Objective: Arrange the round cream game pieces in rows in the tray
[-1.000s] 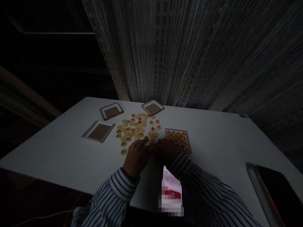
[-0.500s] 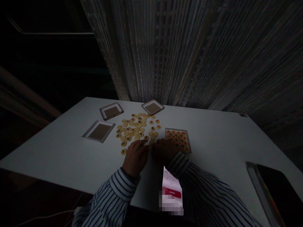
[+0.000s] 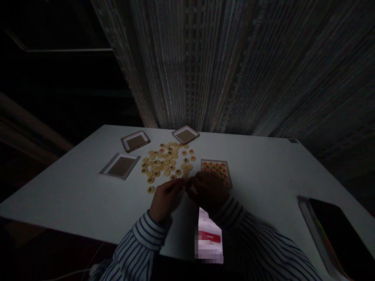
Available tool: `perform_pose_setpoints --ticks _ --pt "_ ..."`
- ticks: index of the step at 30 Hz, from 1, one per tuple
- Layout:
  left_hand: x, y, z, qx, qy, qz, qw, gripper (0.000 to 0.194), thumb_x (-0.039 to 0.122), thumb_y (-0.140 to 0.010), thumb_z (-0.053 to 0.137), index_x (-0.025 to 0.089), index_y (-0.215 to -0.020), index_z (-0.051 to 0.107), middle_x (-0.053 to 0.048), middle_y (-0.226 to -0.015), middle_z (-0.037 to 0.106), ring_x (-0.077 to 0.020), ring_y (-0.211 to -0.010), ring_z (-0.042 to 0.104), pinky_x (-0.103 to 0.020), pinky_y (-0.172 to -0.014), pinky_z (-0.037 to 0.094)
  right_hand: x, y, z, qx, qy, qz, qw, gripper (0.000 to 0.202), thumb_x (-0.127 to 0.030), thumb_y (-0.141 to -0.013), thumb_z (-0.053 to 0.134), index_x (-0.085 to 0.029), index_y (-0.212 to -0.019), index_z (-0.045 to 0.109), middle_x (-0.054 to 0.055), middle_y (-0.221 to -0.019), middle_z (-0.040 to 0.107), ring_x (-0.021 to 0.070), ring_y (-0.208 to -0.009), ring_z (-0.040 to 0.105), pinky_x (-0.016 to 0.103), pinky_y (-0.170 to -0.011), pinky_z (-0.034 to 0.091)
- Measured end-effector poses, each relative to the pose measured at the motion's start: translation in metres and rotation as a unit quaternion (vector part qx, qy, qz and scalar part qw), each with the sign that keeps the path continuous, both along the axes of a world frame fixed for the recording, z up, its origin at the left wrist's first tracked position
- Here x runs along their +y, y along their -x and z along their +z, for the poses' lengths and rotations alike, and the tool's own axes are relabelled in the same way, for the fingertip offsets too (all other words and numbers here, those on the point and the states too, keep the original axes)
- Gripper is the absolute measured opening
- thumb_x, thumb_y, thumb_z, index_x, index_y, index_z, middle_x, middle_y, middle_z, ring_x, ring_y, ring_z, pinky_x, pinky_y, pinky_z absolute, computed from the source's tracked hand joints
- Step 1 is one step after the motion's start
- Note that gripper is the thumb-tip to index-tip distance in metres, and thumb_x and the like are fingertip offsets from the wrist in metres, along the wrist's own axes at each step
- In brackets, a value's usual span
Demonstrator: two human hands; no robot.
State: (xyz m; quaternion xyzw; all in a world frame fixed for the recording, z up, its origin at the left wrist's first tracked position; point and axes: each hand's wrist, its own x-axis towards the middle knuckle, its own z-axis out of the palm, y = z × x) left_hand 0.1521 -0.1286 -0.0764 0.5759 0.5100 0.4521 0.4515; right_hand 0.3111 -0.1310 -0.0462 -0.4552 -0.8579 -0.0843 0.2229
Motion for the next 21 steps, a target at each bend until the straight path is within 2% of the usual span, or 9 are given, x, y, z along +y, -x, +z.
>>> perform_pose_setpoints --ticks 5,14,21 --pt "-0.001 -0.008 0.005 -0.077 0.075 -0.019 0.994 0.026 0.026 -0.072 0.061 0.012 -0.092 0.069 -0.007 -0.075 0.071 -0.0139 -0.062 0.062 -0.026 -0.062 0.05 -0.006 -0.009 0.003 0.001 -0.009 -0.008 1.0 0.024 -0.035 -0.084 0.047 -0.018 -0.076 0.062 0.004 -0.071 0.061 0.0148 -0.07 0.052 0.03 -0.066 0.033" --pt "0.001 -0.021 0.014 -0.072 0.06 -0.063 0.994 0.018 0.028 -0.068 0.065 0.015 -0.079 0.072 -0.005 -0.07 0.07 -0.013 -0.06 0.06 -0.024 -0.059 0.049 -0.014 -0.025 0.008 0.003 -0.019 -0.015 1.0 0.021 -0.034 -0.084 0.048 -0.018 -0.077 0.06 0.004 -0.072 0.062 0.0144 -0.069 0.053 0.03 -0.064 0.033" --pt "0.007 -0.033 0.022 -0.083 0.064 -0.096 0.99 0.018 0.024 -0.068 0.064 0.015 -0.081 0.071 -0.005 -0.074 0.072 -0.0141 -0.063 0.063 -0.026 -0.064 0.051 -0.015 -0.043 0.009 0.016 -0.018 -0.014 1.0 0.025 -0.035 -0.086 0.045 -0.017 -0.085 0.061 0.006 -0.075 0.064 0.0158 -0.07 0.056 0.029 -0.061 0.036"
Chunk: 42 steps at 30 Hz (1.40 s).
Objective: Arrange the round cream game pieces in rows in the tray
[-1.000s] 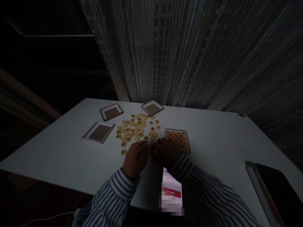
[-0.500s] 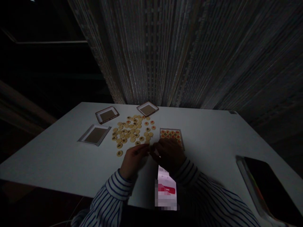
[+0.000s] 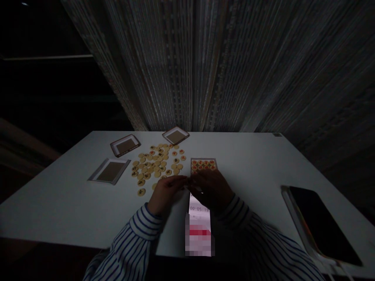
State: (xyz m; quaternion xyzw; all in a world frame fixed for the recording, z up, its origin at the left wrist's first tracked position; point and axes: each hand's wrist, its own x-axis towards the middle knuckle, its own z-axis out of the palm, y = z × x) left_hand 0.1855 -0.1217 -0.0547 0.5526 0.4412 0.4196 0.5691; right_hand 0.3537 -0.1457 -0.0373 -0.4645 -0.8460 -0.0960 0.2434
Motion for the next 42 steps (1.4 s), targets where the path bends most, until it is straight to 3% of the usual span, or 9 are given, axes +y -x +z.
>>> perform_pose_setpoints --ticks 6,12,22,30,36,42 --pt "0.005 -0.008 0.007 -0.003 -0.016 -0.017 1.0 0.017 0.025 -0.069 0.063 0.016 -0.081 0.072 -0.006 -0.08 0.072 -0.017 -0.07 0.065 -0.03 -0.069 0.053 0.0 -0.013 -0.007 0.052 -0.014 -0.012 0.998 0.028 -0.034 -0.088 0.042 -0.017 -0.097 0.062 0.008 -0.084 0.065 0.0158 -0.076 0.058 0.03 -0.065 0.042" --pt "0.009 -0.018 0.015 -0.006 -0.025 -0.047 0.999 0.017 0.024 -0.071 0.062 0.017 -0.083 0.072 -0.005 -0.082 0.072 -0.0176 -0.076 0.066 -0.03 -0.073 0.053 0.001 -0.019 -0.009 0.094 -0.031 -0.003 0.995 0.027 -0.033 -0.088 0.042 -0.017 -0.097 0.062 0.008 -0.086 0.067 0.0151 -0.078 0.06 0.031 -0.066 0.046" --pt "0.018 -0.038 0.002 -0.056 0.009 -0.047 0.997 0.017 0.024 -0.068 0.066 0.014 -0.08 0.07 -0.007 -0.083 0.072 -0.0179 -0.078 0.066 -0.03 -0.073 0.052 0.004 -0.033 -0.009 0.108 -0.048 -0.017 0.993 0.023 -0.031 -0.085 0.048 -0.015 -0.089 0.063 0.009 -0.081 0.069 0.0162 -0.073 0.062 0.031 -0.064 0.048" --pt "0.023 -0.053 -0.003 -0.028 -0.025 -0.069 0.997 0.018 0.027 -0.072 0.063 0.016 -0.084 0.07 -0.006 -0.084 0.072 -0.0176 -0.079 0.066 -0.029 -0.073 0.052 0.011 -0.049 -0.012 0.11 -0.011 0.0 0.994 0.025 -0.032 -0.086 0.044 -0.017 -0.095 0.062 0.008 -0.085 0.068 0.0156 -0.077 0.063 0.032 -0.066 0.05" --pt "0.024 -0.053 -0.007 0.007 -0.05 -0.071 0.996 0.018 0.026 -0.075 0.06 0.016 -0.086 0.07 -0.006 -0.086 0.072 -0.0175 -0.08 0.066 -0.029 -0.074 0.052 0.016 -0.052 -0.014 0.102 -0.044 0.015 0.994 0.02 -0.031 -0.083 0.049 -0.017 -0.092 0.061 0.007 -0.079 0.068 0.015 -0.07 0.062 0.03 -0.062 0.051" --pt "0.027 -0.046 -0.017 0.072 -0.103 -0.027 0.992 0.018 0.025 -0.077 0.057 0.016 -0.086 0.07 -0.005 -0.083 0.072 -0.016 -0.076 0.065 -0.027 -0.069 0.052 0.019 -0.056 -0.022 0.115 -0.036 0.005 0.993 0.016 -0.027 -0.081 0.052 -0.018 -0.091 0.061 0.007 -0.08 0.067 0.0152 -0.071 0.062 0.031 -0.062 0.051"
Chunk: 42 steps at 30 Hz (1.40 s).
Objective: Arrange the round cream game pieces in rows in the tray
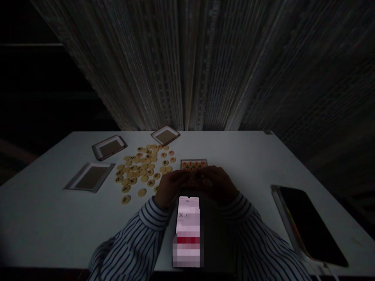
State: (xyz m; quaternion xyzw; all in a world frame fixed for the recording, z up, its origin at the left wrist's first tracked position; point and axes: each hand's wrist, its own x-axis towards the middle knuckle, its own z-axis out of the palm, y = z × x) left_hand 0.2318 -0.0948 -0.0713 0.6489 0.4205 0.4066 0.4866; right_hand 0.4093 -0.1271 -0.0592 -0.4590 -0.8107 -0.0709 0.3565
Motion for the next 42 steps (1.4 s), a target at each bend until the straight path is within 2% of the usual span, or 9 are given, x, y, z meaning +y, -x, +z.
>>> perform_pose_setpoints --ticks 5,8,11,16,26,31,35,42 --pt "0.003 0.008 -0.004 0.119 -0.093 0.101 0.983 0.015 0.017 -0.076 0.058 0.015 -0.086 0.068 -0.006 -0.083 0.07 -0.0162 -0.076 0.063 -0.029 -0.071 0.051 0.001 -0.007 -0.012 0.013 0.015 -0.033 0.999 0.015 -0.023 -0.078 0.054 -0.018 -0.09 0.061 0.007 -0.082 0.067 0.0163 -0.072 0.061 0.032 -0.064 0.05" --pt "0.005 0.011 -0.011 0.141 -0.169 0.128 0.967 0.014 0.015 -0.077 0.056 0.016 -0.086 0.067 -0.007 -0.087 0.068 -0.0175 -0.084 0.062 -0.033 -0.078 0.051 0.002 -0.013 -0.018 0.021 0.039 -0.041 0.998 0.016 -0.023 -0.077 0.055 -0.017 -0.091 0.061 0.006 -0.081 0.066 0.0157 -0.071 0.061 0.032 -0.064 0.049" --pt "0.007 0.013 -0.021 0.157 -0.205 0.147 0.955 0.017 0.014 -0.077 0.054 0.017 -0.089 0.066 -0.008 -0.095 0.067 -0.0191 -0.093 0.06 -0.036 -0.084 0.05 0.001 -0.018 -0.022 0.034 0.066 -0.052 0.996 0.017 -0.025 -0.078 0.054 -0.018 -0.092 0.061 0.006 -0.083 0.067 0.0144 -0.068 0.06 0.031 -0.064 0.048" --pt "0.007 0.015 -0.03 0.186 -0.199 0.137 0.952 0.022 0.014 -0.079 0.049 0.016 -0.095 0.065 -0.01 -0.104 0.065 -0.0212 -0.101 0.058 -0.04 -0.09 0.048 0.0 -0.027 -0.024 0.027 0.101 -0.061 0.993 0.02 -0.03 -0.078 0.055 -0.019 -0.093 0.061 0.006 -0.084 0.067 0.0144 -0.068 0.06 0.031 -0.064 0.048" --pt "0.006 0.013 -0.032 0.208 -0.172 0.108 0.957 0.028 0.01 -0.079 0.047 0.018 -0.099 0.064 -0.008 -0.113 0.063 -0.02 -0.106 0.057 -0.04 -0.094 0.047 0.002 -0.034 -0.031 0.032 0.146 -0.057 0.987 0.021 -0.034 -0.077 0.052 -0.02 -0.088 0.063 0.005 -0.08 0.067 0.0137 -0.063 0.059 0.031 -0.061 0.048" --pt "0.006 0.011 -0.031 0.204 -0.154 0.102 0.961 0.028 0.009 -0.079 0.047 0.017 -0.1 0.064 -0.009 -0.114 0.062 -0.0201 -0.107 0.057 -0.04 -0.095 0.046 0.005 -0.035 -0.036 0.033 0.15 -0.034 0.988 0.023 -0.035 -0.077 0.052 -0.018 -0.087 0.065 0.007 -0.077 0.066 0.0132 -0.06 0.058 0.028 -0.055 0.048" --pt "0.005 0.011 -0.031 0.199 -0.146 0.094 0.965 0.028 0.01 -0.079 0.049 0.019 -0.1 0.064 -0.007 -0.114 0.062 -0.0191 -0.107 0.057 -0.038 -0.095 0.046 0.005 -0.033 -0.038 0.028 0.153 -0.049 0.987 0.023 -0.035 -0.076 0.052 -0.018 -0.084 0.066 0.007 -0.075 0.064 0.0137 -0.06 0.058 0.029 -0.055 0.049" --pt "0.005 0.01 -0.031 0.18 -0.153 0.078 0.969 0.028 0.009 -0.079 0.05 0.017 -0.102 0.063 -0.008 -0.114 0.063 -0.0199 -0.106 0.058 -0.038 -0.094 0.047 0.006 -0.033 -0.037 0.0 0.214 -0.064 0.975 0.023 -0.033 -0.075 0.055 -0.018 -0.086 0.067 0.007 -0.075 0.063 0.0146 -0.061 0.059 0.03 -0.057 0.051"
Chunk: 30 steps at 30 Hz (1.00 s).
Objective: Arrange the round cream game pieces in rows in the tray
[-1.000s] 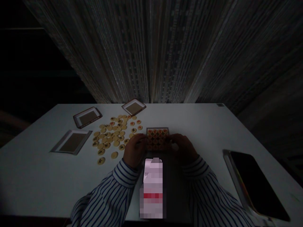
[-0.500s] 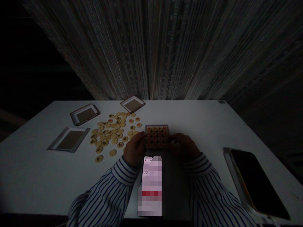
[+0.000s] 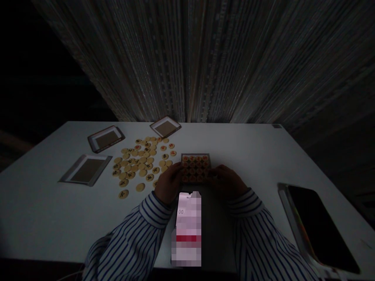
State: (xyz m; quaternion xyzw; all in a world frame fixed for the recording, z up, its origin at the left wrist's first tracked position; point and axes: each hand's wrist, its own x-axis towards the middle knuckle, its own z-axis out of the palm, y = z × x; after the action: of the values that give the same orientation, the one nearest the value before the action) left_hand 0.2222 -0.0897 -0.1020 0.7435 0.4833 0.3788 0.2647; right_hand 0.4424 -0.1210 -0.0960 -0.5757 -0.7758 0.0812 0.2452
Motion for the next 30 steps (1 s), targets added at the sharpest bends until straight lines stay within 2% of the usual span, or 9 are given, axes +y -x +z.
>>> perform_pose_setpoints --ticks 7,30 --pt "0.0 0.0 0.001 0.013 0.002 0.007 1.0 0.026 0.012 -0.08 0.05 0.016 -0.102 0.063 -0.009 -0.114 0.062 -0.021 -0.105 0.058 -0.039 -0.092 0.048 0.0 -0.002 -0.004 0.018 0.014 -0.004 1.0 0.024 -0.036 -0.074 0.056 -0.02 -0.088 0.067 0.005 -0.075 0.062 0.0144 -0.062 0.059 0.028 -0.055 0.051" --pt "0.001 0.0 -0.003 0.015 -0.013 0.01 1.0 0.024 0.015 -0.08 0.051 0.018 -0.1 0.064 -0.009 -0.113 0.062 -0.0214 -0.105 0.058 -0.039 -0.092 0.048 0.001 -0.005 -0.011 0.06 0.01 0.001 0.998 0.029 -0.04 -0.074 0.054 -0.021 -0.093 0.065 0.005 -0.075 0.063 0.0161 -0.064 0.06 0.031 -0.055 0.051"
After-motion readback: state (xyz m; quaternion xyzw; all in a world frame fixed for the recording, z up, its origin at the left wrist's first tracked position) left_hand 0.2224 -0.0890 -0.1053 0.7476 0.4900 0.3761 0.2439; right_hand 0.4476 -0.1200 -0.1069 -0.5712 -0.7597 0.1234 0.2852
